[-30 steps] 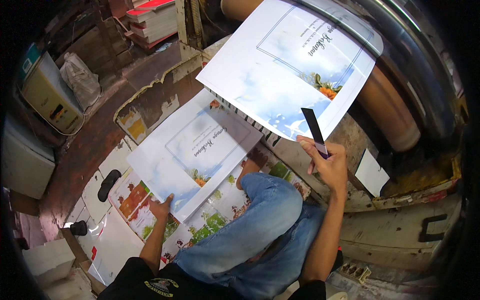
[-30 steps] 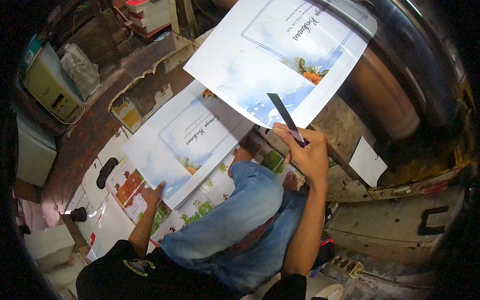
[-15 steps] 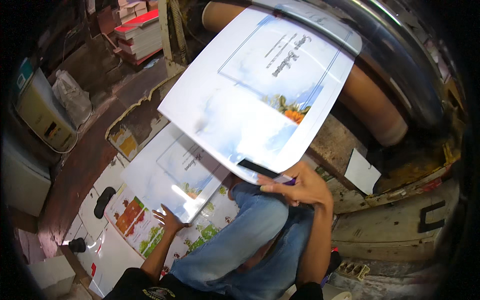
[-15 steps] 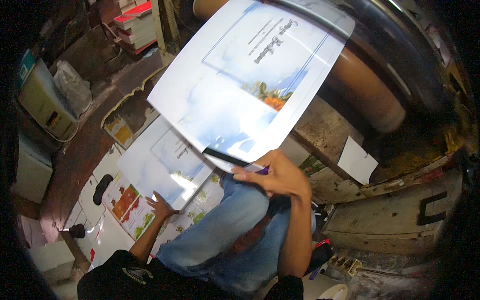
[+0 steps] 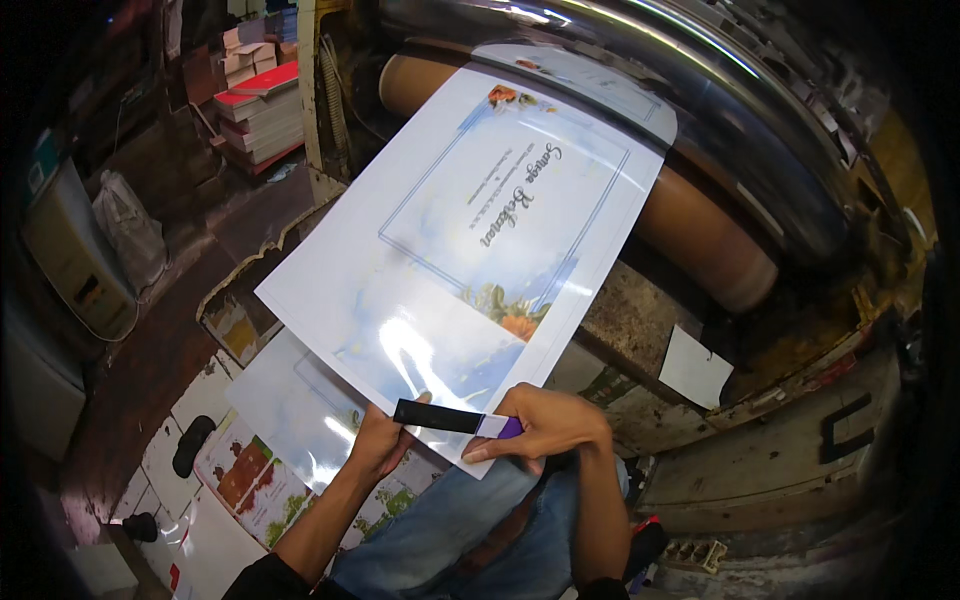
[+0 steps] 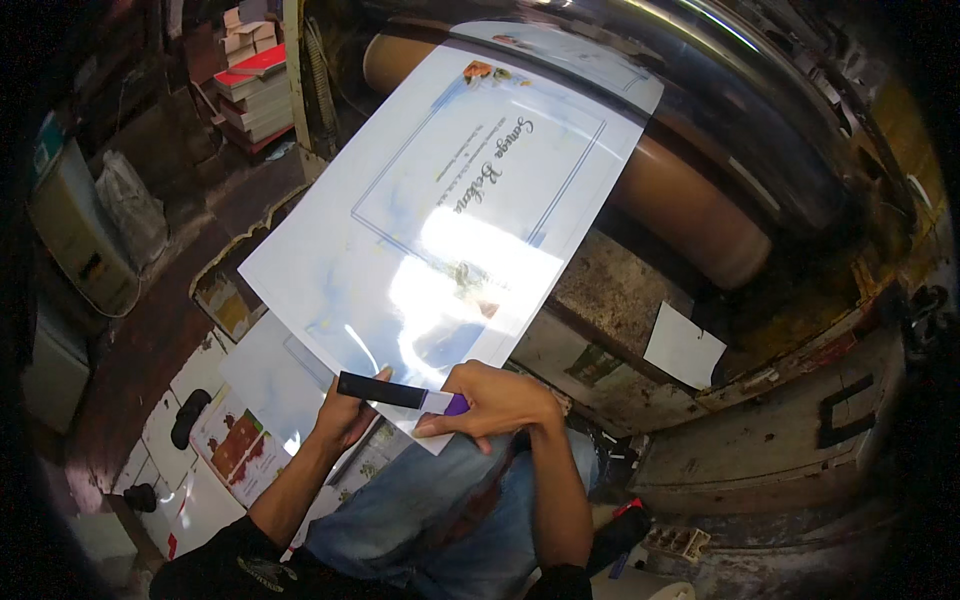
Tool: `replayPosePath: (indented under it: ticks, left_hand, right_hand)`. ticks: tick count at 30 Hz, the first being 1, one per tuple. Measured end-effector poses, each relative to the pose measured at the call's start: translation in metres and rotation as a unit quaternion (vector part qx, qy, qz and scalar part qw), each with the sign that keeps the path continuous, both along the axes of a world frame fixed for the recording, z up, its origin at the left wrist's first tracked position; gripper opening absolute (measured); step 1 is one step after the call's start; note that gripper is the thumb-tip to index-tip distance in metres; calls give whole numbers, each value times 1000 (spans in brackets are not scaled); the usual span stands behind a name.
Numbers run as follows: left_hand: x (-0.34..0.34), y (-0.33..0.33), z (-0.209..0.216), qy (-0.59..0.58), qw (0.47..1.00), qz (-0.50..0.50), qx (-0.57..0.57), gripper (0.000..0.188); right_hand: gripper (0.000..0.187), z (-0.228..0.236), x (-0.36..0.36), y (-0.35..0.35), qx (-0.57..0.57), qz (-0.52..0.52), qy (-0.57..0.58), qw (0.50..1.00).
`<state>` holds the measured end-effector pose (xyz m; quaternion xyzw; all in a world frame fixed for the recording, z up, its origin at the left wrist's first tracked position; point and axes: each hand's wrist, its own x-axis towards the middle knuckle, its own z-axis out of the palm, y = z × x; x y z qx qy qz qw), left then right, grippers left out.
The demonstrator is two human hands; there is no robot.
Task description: The person pulls laminated printed sheets from a laminating machine, cuts them apart using a utility knife, and stacks them.
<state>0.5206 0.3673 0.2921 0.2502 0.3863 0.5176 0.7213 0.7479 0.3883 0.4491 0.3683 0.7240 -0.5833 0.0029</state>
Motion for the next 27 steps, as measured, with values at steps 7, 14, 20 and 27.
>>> replayPosePath:
  ticks: [7,14,20,27]
  left_hand:
    - [-5,-26,67,-58,998,21,-29,48]
    - [-45,-100,137,-76,995,14,-64,58]
    - [-52,-87,193,-64,993,-45,-83,57]
    - [-25,-33,208,-3,988,-77,-132,61]
  right_hand:
    - [40,75,43,8,54,-257,220,940]
    - [31,144,68,-6,234,-607,415,636]
    - [32,226,137,62,352,-641,261,631]
    - [37,275,228,218,383,-589,149,695]
